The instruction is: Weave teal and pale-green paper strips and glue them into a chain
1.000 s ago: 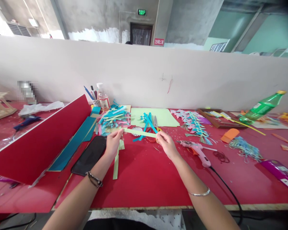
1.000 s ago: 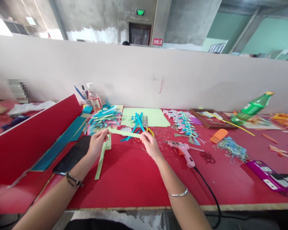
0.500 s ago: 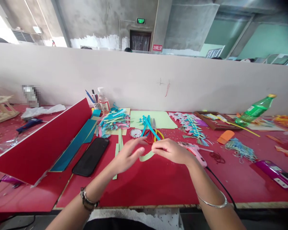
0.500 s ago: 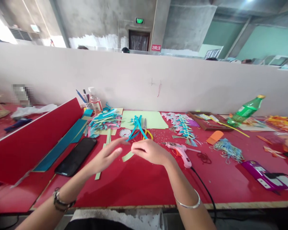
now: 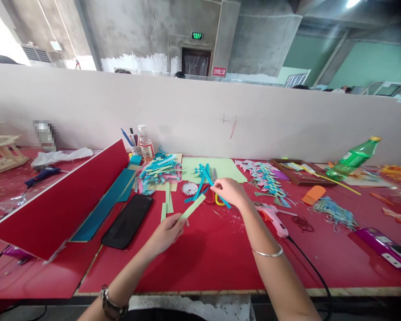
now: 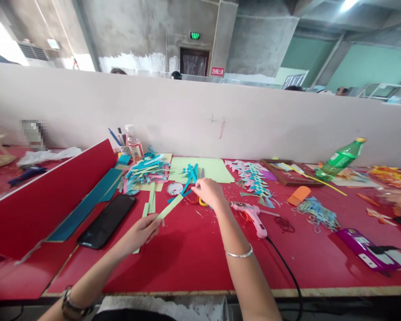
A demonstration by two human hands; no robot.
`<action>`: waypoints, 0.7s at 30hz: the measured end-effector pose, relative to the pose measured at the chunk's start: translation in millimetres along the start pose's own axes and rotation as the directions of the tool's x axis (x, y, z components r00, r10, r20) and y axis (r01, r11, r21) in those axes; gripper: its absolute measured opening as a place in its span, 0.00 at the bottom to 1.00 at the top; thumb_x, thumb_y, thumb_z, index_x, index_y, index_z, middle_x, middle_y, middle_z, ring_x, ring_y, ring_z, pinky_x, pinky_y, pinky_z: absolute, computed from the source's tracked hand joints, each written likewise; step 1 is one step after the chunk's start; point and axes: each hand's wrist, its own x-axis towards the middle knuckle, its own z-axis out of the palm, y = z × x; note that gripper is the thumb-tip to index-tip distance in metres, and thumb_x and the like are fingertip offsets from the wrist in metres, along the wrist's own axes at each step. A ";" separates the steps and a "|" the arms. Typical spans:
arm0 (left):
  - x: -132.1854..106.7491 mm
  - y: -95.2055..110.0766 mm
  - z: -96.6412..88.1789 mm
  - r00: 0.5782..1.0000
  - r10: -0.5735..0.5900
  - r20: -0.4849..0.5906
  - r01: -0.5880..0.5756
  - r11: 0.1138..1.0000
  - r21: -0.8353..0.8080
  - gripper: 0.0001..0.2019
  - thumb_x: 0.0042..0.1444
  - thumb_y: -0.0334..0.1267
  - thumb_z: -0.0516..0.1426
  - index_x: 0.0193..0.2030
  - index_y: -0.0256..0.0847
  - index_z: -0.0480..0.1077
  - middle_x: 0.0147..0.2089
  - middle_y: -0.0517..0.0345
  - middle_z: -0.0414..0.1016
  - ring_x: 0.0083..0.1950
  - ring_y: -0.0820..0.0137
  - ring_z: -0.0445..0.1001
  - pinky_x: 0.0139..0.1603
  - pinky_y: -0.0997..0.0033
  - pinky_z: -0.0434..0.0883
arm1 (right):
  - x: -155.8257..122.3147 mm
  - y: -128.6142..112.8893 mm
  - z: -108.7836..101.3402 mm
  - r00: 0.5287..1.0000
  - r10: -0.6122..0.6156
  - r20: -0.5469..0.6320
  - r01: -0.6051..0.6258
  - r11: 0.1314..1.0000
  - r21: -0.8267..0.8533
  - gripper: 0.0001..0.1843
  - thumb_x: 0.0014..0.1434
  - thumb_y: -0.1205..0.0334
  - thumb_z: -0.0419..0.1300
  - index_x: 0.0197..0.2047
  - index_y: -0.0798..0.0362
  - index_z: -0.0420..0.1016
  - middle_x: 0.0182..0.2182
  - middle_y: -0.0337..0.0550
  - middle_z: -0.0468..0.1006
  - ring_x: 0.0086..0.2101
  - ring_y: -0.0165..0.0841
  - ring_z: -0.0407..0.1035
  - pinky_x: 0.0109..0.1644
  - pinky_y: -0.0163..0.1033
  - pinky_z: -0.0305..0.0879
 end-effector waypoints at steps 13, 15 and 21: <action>-9.7 -23.9 -51.0 0.894 0.329 -0.303 0.030 0.631 0.775 0.22 0.51 0.44 0.49 0.52 0.39 0.59 0.51 0.47 0.62 0.54 0.57 0.58 0.47 0.59 0.62 | 34.7 6.0 53.2 0.957 0.285 -0.060 -0.286 0.958 -0.002 0.09 0.52 0.65 0.53 0.33 0.58 0.73 0.32 0.54 0.74 0.36 0.37 0.68 0.33 0.35 0.58; -12.3 -16.9 -45.3 0.873 0.425 -0.239 -0.072 0.596 0.799 0.23 0.52 0.43 0.48 0.55 0.40 0.54 0.54 0.47 0.59 0.56 0.58 0.55 0.52 0.57 0.58 | 29.3 4.2 44.4 0.974 0.221 -0.046 -0.217 0.973 0.073 0.11 0.53 0.62 0.51 0.31 0.56 0.73 0.29 0.48 0.75 0.32 0.35 0.68 0.31 0.34 0.57; -6.7 16.5 -20.0 0.852 0.520 -0.058 -0.330 0.620 0.712 0.28 0.54 0.38 0.49 0.61 0.45 0.43 0.61 0.51 0.49 0.62 0.63 0.45 0.59 0.59 0.50 | -8.0 -12.3 6.7 0.998 -0.057 0.009 0.051 0.934 0.352 0.18 0.54 0.51 0.49 0.32 0.54 0.73 0.26 0.39 0.73 0.26 0.28 0.64 0.28 0.31 0.57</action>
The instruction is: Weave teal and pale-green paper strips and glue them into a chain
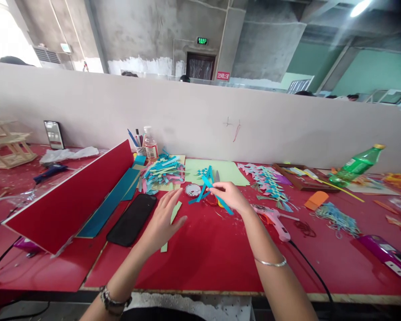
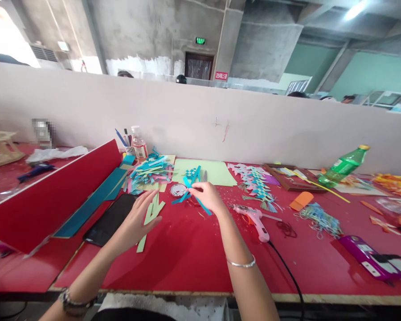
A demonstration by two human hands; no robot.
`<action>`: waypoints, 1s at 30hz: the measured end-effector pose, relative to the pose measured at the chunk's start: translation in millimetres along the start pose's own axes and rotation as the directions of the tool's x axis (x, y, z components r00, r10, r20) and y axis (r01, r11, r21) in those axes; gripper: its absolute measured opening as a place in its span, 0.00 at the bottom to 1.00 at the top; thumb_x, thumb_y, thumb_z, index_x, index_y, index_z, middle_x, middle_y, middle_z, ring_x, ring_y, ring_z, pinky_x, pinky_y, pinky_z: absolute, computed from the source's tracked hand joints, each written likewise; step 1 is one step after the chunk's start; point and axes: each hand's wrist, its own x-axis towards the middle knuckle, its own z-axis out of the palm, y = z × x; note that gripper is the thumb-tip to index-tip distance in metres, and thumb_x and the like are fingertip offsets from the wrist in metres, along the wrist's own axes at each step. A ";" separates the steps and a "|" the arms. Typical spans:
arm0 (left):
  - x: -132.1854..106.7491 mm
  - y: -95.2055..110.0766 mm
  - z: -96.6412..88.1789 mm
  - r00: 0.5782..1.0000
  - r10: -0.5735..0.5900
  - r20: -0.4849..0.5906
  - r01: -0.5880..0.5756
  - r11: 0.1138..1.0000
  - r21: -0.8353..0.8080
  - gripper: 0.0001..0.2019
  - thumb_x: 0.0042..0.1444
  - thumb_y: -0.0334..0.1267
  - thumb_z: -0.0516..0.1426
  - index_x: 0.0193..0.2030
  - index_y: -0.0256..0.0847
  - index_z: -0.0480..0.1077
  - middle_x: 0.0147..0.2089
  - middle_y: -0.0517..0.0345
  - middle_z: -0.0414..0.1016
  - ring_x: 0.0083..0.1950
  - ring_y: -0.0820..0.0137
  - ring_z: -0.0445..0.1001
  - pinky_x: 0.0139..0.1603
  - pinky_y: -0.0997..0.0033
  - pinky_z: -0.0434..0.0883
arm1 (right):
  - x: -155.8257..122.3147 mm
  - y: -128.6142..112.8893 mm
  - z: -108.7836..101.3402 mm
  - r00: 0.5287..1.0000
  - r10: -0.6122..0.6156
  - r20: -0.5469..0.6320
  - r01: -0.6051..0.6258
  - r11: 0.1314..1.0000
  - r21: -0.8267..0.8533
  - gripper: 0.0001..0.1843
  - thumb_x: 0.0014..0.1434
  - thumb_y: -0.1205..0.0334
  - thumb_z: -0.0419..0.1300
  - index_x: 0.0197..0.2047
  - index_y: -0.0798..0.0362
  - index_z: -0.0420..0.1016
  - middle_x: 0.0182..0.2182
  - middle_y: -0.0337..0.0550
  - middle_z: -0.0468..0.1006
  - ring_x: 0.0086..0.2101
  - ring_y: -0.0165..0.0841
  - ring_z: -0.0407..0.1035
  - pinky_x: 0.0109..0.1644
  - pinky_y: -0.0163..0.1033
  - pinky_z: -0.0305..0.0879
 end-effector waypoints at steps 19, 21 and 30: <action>56.8 21.0 48.8 0.840 -0.047 0.541 0.540 0.173 -0.824 0.23 0.52 0.53 0.47 0.41 0.35 0.66 0.30 0.53 0.71 0.30 0.71 0.71 0.36 0.69 0.67 | -17.8 -11.8 22.0 0.953 0.067 -0.296 0.167 0.699 0.695 0.11 0.47 0.53 0.57 0.27 0.52 0.74 0.36 0.41 0.68 0.42 0.31 0.62 0.42 0.34 0.60; 52.8 21.0 51.5 0.828 -0.030 0.560 0.559 0.117 -0.821 0.21 0.53 0.52 0.47 0.40 0.35 0.66 0.30 0.54 0.71 0.29 0.73 0.70 0.35 0.71 0.67 | -14.8 -10.3 28.9 0.944 0.125 -0.304 0.146 0.669 0.729 0.11 0.46 0.54 0.58 0.26 0.52 0.73 0.37 0.42 0.69 0.44 0.32 0.61 0.45 0.35 0.59; 43.1 19.0 51.1 0.889 -0.116 0.444 0.443 0.469 -0.764 0.18 0.53 0.50 0.48 0.27 0.35 0.64 0.18 0.68 0.58 0.15 0.84 0.58 0.17 0.81 0.54 | -11.8 -7.6 40.3 0.964 0.184 -0.194 0.059 0.562 0.825 0.15 0.43 0.51 0.59 0.29 0.53 0.68 0.31 0.41 0.72 0.35 0.31 0.66 0.38 0.35 0.61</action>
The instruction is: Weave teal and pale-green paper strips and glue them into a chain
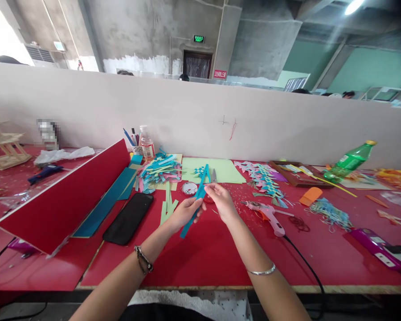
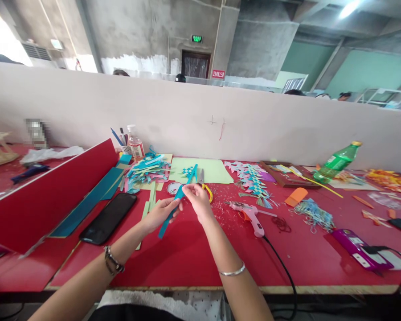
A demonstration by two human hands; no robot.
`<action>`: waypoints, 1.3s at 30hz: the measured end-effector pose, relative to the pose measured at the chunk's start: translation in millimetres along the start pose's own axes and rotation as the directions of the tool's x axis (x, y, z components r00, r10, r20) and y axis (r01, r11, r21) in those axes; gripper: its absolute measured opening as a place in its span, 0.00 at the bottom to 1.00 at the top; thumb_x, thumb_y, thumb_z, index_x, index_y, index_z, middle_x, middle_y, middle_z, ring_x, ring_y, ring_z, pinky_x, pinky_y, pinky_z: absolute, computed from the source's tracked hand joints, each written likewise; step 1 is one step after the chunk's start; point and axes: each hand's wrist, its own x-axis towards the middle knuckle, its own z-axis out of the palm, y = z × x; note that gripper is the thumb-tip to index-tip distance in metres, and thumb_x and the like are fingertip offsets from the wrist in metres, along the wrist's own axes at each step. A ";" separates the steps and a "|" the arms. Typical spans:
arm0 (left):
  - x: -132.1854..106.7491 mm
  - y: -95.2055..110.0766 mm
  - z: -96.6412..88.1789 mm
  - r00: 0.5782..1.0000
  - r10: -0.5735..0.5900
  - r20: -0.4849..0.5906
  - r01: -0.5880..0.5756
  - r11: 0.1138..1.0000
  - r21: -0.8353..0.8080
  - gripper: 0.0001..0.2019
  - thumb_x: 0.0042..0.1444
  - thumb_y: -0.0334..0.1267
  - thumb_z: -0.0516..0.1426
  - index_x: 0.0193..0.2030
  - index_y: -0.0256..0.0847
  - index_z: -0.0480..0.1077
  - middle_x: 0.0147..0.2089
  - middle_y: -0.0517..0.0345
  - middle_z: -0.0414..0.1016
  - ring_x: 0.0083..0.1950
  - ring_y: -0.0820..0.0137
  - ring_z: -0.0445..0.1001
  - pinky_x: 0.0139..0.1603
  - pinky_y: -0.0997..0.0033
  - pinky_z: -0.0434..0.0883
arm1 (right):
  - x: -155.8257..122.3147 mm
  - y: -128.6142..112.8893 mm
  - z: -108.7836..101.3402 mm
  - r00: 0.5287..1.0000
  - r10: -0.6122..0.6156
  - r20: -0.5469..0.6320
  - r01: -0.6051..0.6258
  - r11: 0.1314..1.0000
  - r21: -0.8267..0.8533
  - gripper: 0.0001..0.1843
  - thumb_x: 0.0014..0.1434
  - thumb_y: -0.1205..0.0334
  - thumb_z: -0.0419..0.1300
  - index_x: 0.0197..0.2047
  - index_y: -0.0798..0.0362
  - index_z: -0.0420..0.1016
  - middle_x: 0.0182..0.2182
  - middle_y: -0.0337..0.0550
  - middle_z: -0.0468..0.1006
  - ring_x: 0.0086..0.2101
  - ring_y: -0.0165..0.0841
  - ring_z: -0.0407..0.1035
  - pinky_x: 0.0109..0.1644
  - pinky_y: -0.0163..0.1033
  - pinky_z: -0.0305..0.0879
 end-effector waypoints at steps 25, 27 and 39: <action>-20.0 12.7 -24.6 0.995 0.082 0.064 -0.103 0.847 0.521 0.14 0.52 0.46 0.49 0.27 0.36 0.68 0.20 0.61 0.69 0.18 0.78 0.64 0.21 0.80 0.61 | -12.8 -32.8 -34.9 0.807 0.077 0.585 0.270 0.833 -0.482 0.12 0.49 0.57 0.56 0.37 0.52 0.71 0.32 0.41 0.73 0.33 0.31 0.66 0.37 0.34 0.60; -19.8 11.9 -25.8 0.996 0.077 0.050 -0.092 0.854 0.512 0.15 0.51 0.47 0.50 0.28 0.36 0.68 0.19 0.61 0.67 0.17 0.78 0.63 0.21 0.80 0.60 | -14.7 -32.3 -33.7 0.825 0.088 0.559 0.266 0.811 -0.521 0.10 0.50 0.57 0.55 0.32 0.54 0.72 0.24 0.39 0.72 0.26 0.29 0.65 0.32 0.33 0.59; -24.6 7.7 -38.0 0.989 0.151 0.000 -0.109 0.716 0.690 0.16 0.48 0.48 0.52 0.25 0.36 0.70 0.20 0.62 0.64 0.21 0.78 0.58 0.20 0.79 0.53 | -17.6 -30.7 -34.7 0.871 0.021 0.490 0.307 0.757 -0.577 0.13 0.48 0.53 0.56 0.23 0.55 0.65 0.20 0.34 0.64 0.22 0.24 0.56 0.26 0.30 0.51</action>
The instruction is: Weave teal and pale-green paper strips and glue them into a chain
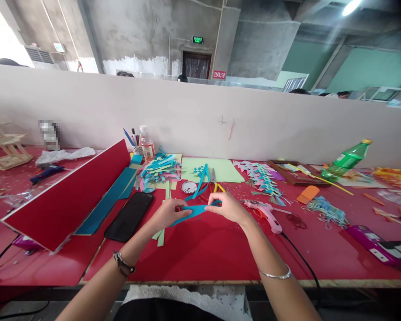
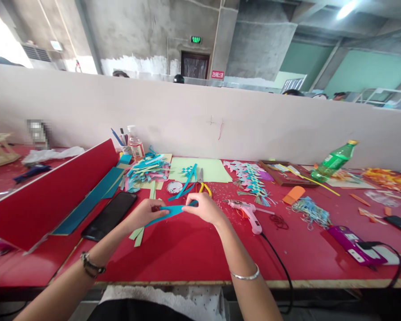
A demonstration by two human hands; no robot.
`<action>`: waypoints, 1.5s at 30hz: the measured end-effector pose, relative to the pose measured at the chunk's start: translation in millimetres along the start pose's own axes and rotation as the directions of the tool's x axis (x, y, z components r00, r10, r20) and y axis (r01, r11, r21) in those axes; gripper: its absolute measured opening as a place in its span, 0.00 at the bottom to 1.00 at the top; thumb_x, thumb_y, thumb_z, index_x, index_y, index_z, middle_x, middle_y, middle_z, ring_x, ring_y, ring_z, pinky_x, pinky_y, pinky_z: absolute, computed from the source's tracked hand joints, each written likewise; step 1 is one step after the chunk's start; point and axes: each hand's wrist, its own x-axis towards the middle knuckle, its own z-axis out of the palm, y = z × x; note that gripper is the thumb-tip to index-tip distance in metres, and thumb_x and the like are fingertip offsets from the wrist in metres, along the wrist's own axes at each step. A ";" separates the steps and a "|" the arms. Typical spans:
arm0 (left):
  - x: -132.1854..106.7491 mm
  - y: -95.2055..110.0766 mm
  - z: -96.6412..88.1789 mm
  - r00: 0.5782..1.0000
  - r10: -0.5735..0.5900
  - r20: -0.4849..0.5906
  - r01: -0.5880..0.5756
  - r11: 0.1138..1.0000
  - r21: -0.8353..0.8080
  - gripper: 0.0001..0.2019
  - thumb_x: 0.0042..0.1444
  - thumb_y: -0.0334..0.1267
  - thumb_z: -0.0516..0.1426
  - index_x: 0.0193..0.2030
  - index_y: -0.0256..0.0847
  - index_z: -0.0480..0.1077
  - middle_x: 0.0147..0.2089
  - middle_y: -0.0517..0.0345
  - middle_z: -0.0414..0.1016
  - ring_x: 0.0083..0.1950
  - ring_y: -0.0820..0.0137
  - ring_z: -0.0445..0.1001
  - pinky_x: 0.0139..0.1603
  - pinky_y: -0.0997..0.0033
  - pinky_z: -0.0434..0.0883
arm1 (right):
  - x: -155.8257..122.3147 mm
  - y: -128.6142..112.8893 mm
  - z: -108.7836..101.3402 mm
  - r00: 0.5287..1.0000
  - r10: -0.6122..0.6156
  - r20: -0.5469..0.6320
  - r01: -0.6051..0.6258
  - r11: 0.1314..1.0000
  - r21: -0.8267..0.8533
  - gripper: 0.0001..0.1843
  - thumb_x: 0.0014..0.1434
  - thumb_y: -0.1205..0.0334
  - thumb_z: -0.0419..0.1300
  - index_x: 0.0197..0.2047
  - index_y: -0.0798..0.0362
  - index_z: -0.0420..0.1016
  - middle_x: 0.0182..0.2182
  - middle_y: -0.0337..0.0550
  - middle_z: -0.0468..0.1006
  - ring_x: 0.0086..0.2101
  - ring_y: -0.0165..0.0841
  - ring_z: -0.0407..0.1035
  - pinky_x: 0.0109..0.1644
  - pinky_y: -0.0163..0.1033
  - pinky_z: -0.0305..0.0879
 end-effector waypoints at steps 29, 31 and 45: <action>9.1 -22.4 8.9 0.983 -0.183 -0.033 0.140 0.843 -0.520 0.14 0.44 0.45 0.57 0.33 0.36 0.67 0.22 0.65 0.64 0.21 0.81 0.60 0.24 0.79 0.58 | 7.0 14.5 9.3 0.997 0.080 0.019 -0.083 0.964 0.253 0.13 0.49 0.53 0.55 0.24 0.55 0.68 0.17 0.36 0.68 0.20 0.26 0.62 0.27 0.32 0.58; 10.1 -26.8 8.8 0.973 -0.218 -0.074 0.140 0.814 -0.563 0.14 0.43 0.45 0.57 0.29 0.35 0.66 0.22 0.64 0.65 0.20 0.81 0.60 0.24 0.79 0.58 | 9.4 16.9 8.5 0.998 0.068 0.016 -0.069 0.954 0.293 0.15 0.51 0.52 0.54 0.22 0.55 0.67 0.18 0.37 0.68 0.21 0.25 0.62 0.28 0.33 0.59; 5.8 -30.0 15.1 0.967 -0.239 -0.094 0.152 0.827 -0.542 0.18 0.49 0.51 0.50 0.26 0.35 0.67 0.19 0.64 0.63 0.18 0.79 0.61 0.23 0.78 0.59 | 10.3 35.4 32.8 0.986 0.151 0.068 -0.163 0.957 0.241 0.17 0.46 0.51 0.58 0.19 0.54 0.61 0.13 0.31 0.59 0.17 0.23 0.55 0.21 0.30 0.49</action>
